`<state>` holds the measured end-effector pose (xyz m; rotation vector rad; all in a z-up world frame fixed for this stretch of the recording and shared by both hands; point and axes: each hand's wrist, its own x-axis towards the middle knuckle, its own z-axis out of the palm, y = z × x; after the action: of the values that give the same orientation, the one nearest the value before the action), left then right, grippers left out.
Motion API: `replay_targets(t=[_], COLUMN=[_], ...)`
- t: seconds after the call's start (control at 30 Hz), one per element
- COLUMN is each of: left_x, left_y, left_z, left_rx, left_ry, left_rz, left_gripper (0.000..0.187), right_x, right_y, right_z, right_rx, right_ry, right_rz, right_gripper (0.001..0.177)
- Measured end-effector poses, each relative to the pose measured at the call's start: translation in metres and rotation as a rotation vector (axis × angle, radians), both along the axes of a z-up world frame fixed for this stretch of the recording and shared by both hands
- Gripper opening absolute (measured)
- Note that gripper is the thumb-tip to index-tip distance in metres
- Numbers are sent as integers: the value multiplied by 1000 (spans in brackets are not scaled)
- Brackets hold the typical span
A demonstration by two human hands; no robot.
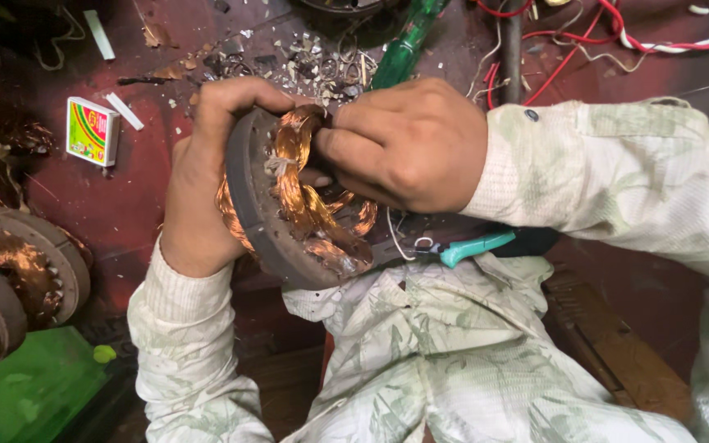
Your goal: The person removes copper wire from a motor stator by hand, pulling and twisting the wire to detach it from the core. The person then uses pliers to cut and separate remaining wire segments.
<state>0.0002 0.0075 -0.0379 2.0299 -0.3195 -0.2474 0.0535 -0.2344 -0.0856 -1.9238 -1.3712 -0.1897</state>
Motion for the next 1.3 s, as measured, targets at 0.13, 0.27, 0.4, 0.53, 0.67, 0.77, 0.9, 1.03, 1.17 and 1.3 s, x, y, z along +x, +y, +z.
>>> replay_targets(t=[0.13,0.27,0.4,0.53,0.67,0.77,0.9,1.03,1.17,1.3], left_x=[-4,-3,-5,0,1,-2,2,2,4,2], left_y=[2,6,3,-2,-1,0,-2,-3,-1,-2], left_z=[1,3,3,7,7,6,6,7,9,7], left_rx=[45,74,78,109,73,93,105,90,60,59], left_ry=[58,10,29,-14,-28,26,18,40,13,15], left_rz=[25,-16,-19,-45,-56,-20,-28,-39,-64,-49], left_gripper=[64,54,48,51,52,55,53,55,54,61], right_x=[5,9,8,11,9,7,6,3,3,-3], right_y=[0,-2,3,6,2,3,2,-4,-9,-10], right_z=[6,16,15,17,26,25,15,9,20,31], right_rx=[0,9,-13,-22,10,23,5,-9,-44,-176], right_ry=[-24,-81,-129,-102,-205,-169,-107,-68,-66,-43], right_rz=[26,42,54,102,49,45,53,60,38,-37], right_gripper=[33,35,31,27,25,28,30,24,23,24])
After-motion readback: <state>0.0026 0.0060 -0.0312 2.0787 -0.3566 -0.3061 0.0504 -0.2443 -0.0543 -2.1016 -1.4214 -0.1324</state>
